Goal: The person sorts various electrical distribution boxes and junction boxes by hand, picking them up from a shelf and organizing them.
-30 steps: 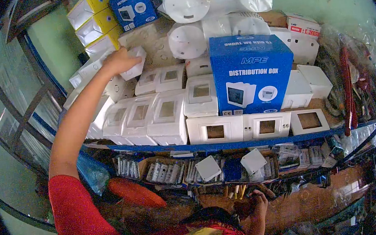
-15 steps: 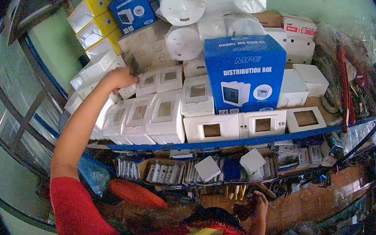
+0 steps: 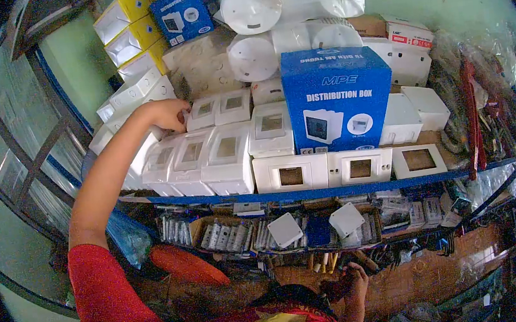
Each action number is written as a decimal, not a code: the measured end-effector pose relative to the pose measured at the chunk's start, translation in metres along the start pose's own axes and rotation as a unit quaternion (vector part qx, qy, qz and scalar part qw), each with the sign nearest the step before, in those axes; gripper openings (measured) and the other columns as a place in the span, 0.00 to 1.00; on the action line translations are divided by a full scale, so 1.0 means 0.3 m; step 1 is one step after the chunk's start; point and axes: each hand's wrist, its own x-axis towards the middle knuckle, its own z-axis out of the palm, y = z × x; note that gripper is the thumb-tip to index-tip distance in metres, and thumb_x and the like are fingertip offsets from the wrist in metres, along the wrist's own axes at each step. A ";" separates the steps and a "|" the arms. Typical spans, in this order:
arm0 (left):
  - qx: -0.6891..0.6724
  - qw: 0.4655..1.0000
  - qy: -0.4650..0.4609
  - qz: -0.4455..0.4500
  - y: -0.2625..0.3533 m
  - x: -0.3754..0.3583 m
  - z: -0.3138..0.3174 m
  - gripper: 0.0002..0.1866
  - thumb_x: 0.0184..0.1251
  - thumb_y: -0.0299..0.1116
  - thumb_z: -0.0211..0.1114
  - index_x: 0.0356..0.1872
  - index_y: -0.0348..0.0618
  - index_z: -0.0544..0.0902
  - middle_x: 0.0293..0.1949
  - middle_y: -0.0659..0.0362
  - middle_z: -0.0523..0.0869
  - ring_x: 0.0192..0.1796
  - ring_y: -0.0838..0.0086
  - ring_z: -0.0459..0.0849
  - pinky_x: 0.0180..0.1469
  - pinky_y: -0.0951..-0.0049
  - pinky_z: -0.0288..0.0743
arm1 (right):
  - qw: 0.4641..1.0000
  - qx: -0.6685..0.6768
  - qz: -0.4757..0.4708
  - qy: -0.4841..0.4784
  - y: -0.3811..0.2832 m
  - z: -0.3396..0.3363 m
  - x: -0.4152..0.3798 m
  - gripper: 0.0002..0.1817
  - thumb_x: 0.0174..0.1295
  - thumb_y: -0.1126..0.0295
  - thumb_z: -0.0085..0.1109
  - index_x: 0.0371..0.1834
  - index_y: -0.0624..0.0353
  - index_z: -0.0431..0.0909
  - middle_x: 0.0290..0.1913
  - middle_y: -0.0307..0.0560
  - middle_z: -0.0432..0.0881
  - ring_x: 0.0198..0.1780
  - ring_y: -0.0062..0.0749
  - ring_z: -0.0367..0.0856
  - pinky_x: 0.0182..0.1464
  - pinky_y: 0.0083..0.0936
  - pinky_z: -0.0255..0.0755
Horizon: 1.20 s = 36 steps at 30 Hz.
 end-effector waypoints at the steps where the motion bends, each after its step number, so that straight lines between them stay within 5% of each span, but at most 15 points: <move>1: 0.035 0.999 0.009 0.008 -0.006 0.021 0.006 0.30 0.45 0.37 0.72 0.53 0.38 0.77 0.37 0.52 0.86 0.38 0.65 0.85 0.37 0.66 0.79 | 1.000 0.006 -0.003 -0.003 0.006 -0.005 0.002 0.07 0.63 0.75 0.53 0.39 0.62 0.80 0.31 0.44 0.82 0.30 0.27 0.78 0.34 0.21 0.72; 8: 0.110 0.993 0.006 0.035 -0.019 0.039 -0.016 0.28 0.39 0.41 0.75 0.43 0.36 0.83 0.38 0.51 0.87 0.40 0.59 0.85 0.41 0.63 0.78 | 0.999 -0.003 -0.045 -0.010 0.026 -0.052 0.016 0.08 0.63 0.71 0.54 0.40 0.63 0.79 0.32 0.45 0.82 0.31 0.28 0.78 0.35 0.22 0.73; 11: 0.076 0.996 -0.037 0.009 -0.053 0.070 -0.013 0.29 0.38 0.43 0.76 0.44 0.38 0.83 0.38 0.50 0.87 0.41 0.61 0.85 0.42 0.63 0.78 | 0.998 0.016 -0.048 -0.025 0.036 -0.081 0.019 0.08 0.64 0.71 0.54 0.41 0.63 0.79 0.32 0.47 0.82 0.30 0.28 0.78 0.34 0.22 0.73; 14: 0.116 0.991 -0.051 -0.034 -0.009 0.045 -0.028 0.39 0.36 0.46 0.80 0.56 0.41 0.79 0.49 0.52 0.85 0.49 0.59 0.84 0.48 0.63 0.80 | 0.999 0.019 -0.026 -0.013 0.027 -0.077 0.005 0.08 0.64 0.70 0.54 0.41 0.62 0.79 0.33 0.47 0.82 0.29 0.28 0.78 0.32 0.22 0.73; 17: 0.164 0.981 -0.087 -0.062 0.030 0.032 -0.053 0.41 0.35 0.47 0.81 0.55 0.41 0.79 0.49 0.51 0.85 0.48 0.59 0.84 0.47 0.62 0.80 | 0.999 -0.001 -0.031 -0.010 0.009 -0.070 -0.005 0.08 0.64 0.70 0.55 0.41 0.62 0.79 0.32 0.48 0.82 0.29 0.28 0.78 0.31 0.23 0.73; 20: 0.126 0.990 -0.054 -0.040 -0.001 0.047 -0.038 0.31 0.37 0.44 0.78 0.45 0.37 0.83 0.36 0.51 0.87 0.39 0.61 0.86 0.41 0.62 0.79 | 0.999 0.010 -0.034 0.001 0.015 -0.079 -0.007 0.08 0.64 0.70 0.55 0.41 0.62 0.79 0.32 0.48 0.82 0.29 0.29 0.78 0.31 0.23 0.73; 29: 0.228 0.969 -0.085 -0.031 -0.022 0.083 -0.062 0.30 0.41 0.45 0.77 0.45 0.37 0.83 0.39 0.51 0.87 0.42 0.58 0.85 0.44 0.61 0.78 | 0.999 0.008 -0.016 0.026 0.072 -0.189 0.023 0.08 0.66 0.71 0.52 0.42 0.63 0.76 0.32 0.48 0.81 0.27 0.33 0.80 0.28 0.28 0.79; 32: 0.178 0.978 0.102 0.026 -0.034 0.088 -0.111 0.31 0.45 0.47 0.76 0.49 0.38 0.82 0.42 0.49 0.86 0.44 0.58 0.84 0.48 0.63 0.78 | 0.999 0.002 -0.032 0.006 0.041 -0.166 -0.003 0.08 0.66 0.70 0.52 0.43 0.63 0.77 0.33 0.48 0.82 0.27 0.33 0.80 0.28 0.28 0.78; 36: -0.068 0.973 0.168 0.142 0.119 0.040 -0.104 0.37 0.51 0.55 0.70 0.58 0.40 0.76 0.51 0.46 0.82 0.53 0.57 0.80 0.56 0.65 0.73 | 1.000 -0.011 -0.017 0.007 0.018 -0.130 -0.016 0.09 0.66 0.69 0.53 0.42 0.63 0.77 0.33 0.48 0.82 0.28 0.33 0.80 0.27 0.26 0.77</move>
